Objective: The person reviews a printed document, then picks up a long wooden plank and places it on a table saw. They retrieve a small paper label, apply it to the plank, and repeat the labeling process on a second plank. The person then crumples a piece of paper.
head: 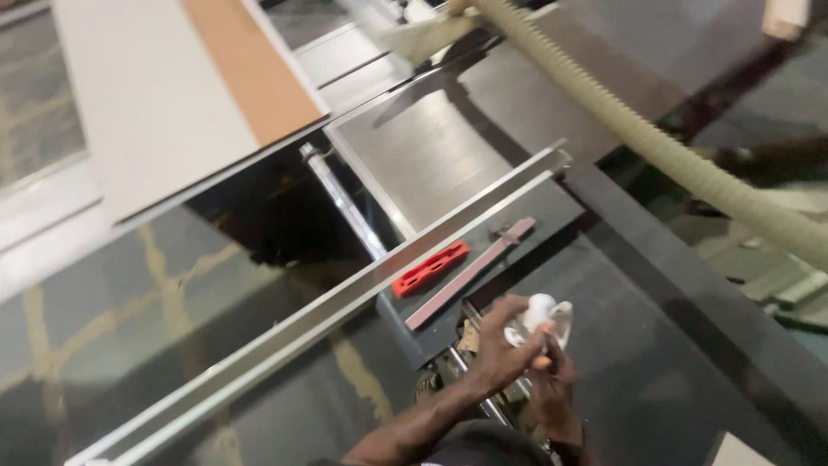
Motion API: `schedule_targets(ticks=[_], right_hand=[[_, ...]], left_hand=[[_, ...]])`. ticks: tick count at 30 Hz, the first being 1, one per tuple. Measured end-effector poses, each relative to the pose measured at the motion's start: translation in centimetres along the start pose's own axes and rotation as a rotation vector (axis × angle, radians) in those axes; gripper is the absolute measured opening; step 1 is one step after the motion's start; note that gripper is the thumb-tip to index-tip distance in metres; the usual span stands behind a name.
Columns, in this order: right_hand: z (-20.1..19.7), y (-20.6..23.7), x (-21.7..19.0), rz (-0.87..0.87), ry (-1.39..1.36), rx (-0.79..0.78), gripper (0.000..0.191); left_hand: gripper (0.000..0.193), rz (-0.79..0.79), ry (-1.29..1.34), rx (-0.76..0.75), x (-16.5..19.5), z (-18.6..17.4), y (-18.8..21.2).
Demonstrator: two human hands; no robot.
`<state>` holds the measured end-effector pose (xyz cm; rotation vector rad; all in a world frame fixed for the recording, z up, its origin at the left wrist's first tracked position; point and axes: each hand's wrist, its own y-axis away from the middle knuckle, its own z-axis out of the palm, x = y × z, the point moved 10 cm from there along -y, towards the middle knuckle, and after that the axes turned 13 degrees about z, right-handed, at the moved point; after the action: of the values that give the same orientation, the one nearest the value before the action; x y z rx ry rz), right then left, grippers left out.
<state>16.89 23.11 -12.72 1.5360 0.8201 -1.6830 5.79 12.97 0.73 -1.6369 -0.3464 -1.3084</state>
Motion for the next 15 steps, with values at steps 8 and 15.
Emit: schedule_targets(ticks=[8,15], right_hand=[[0.9,2.9,-13.4,-0.314,0.508,0.362,0.073],[-1.9,5.3,-24.4,-0.624,0.577,0.515,0.076]], left_hand=[[0.017,-0.141,0.388,0.212,-3.2,0.9,-0.6],[0.036,-0.081,0.342,0.056,-0.5,2.5,-2.5]])
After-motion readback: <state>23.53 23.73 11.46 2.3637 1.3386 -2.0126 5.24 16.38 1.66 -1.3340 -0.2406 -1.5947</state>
